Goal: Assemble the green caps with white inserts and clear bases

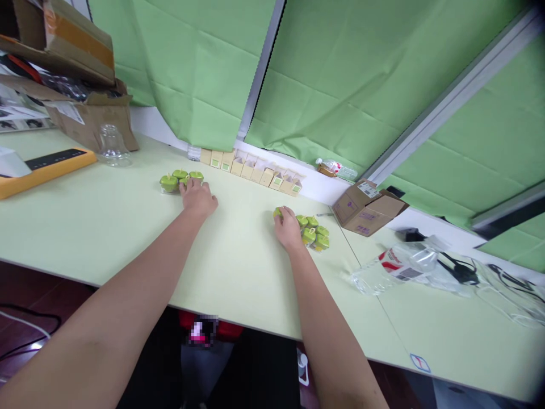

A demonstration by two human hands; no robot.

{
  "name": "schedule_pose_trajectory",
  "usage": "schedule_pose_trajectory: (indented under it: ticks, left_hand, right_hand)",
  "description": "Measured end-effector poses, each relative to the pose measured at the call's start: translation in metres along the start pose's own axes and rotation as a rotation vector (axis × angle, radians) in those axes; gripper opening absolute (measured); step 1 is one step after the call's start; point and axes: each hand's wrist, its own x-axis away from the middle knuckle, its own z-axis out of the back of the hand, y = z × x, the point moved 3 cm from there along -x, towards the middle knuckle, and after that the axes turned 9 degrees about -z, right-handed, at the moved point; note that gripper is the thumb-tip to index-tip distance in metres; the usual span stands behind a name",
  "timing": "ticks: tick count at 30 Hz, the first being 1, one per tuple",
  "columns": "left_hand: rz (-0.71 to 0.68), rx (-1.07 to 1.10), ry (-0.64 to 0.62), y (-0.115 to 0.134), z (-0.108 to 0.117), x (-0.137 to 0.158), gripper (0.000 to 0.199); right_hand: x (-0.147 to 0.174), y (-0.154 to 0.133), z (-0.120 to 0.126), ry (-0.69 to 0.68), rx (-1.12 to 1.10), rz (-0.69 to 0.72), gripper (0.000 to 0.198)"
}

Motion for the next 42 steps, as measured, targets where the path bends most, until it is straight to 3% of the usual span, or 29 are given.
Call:
schedule_pose_trajectory:
  ticks: [5, 8, 10, 12, 14, 16, 19, 24, 29, 31, 34, 38, 42]
  left_hand:
    - [-0.05, 0.055, 0.046, 0.007, 0.005, 0.002, 0.037]
    - [-0.218, 0.255, 0.082, 0.032, 0.01, 0.009, 0.038]
    - [-0.415, 0.521, 0.008, 0.056, 0.007, 0.019, 0.045]
    - [-0.584, 0.763, -0.142, 0.08, 0.002, 0.031, 0.059]
    - [-0.601, 0.922, -0.226, 0.093, -0.002, 0.04, 0.067]
    - [-0.609, 0.984, -0.268, 0.099, -0.004, 0.044, 0.059]
    - [-0.587, 0.976, -0.29, 0.096, -0.005, 0.041, 0.046]
    - [-0.397, 0.802, -0.284, 0.078, -0.018, 0.029, 0.055]
    - [-0.298, 0.592, -0.167, 0.061, -0.025, 0.019, 0.047]
    - [-0.333, 0.543, -0.07, 0.061, -0.016, 0.019, 0.049]
    - [-0.514, 0.578, 0.082, 0.075, 0.006, 0.027, 0.051]
    - [-0.736, 0.756, -0.04, 0.103, 0.025, 0.045, 0.051]
    - [-0.73, 0.862, -0.114, 0.111, 0.026, 0.051, 0.053]
  right_hand:
    - [0.0, -0.003, 0.007, 0.066, -0.046, 0.005, 0.036]
    - [0.003, -0.012, 0.011, 0.08, -0.109, -0.003, 0.028]
    - [0.006, -0.021, 0.009, 0.052, -0.195, -0.008, 0.023]
    - [0.01, -0.032, 0.002, 0.0, -0.317, -0.01, 0.021]
    - [0.014, -0.043, -0.006, -0.077, -0.434, -0.011, 0.021]
    - [0.018, -0.051, -0.013, -0.159, -0.546, -0.029, 0.022]
    - [0.02, -0.058, -0.014, -0.226, -0.745, -0.089, 0.023]
    - [0.013, -0.053, 0.001, -0.116, -1.127, -0.279, 0.028]
    - [0.011, -0.046, 0.004, -0.203, -1.278, -0.417, 0.036]
    - [0.012, -0.046, 0.0, -0.265, -1.275, -0.422, 0.04]
    - [0.016, -0.048, -0.007, -0.341, -1.263, -0.44, 0.049]
    - [0.02, -0.053, -0.011, -0.479, -1.213, -0.41, 0.042]
    - [0.023, -0.053, -0.011, -0.641, -1.159, -0.362, 0.032]
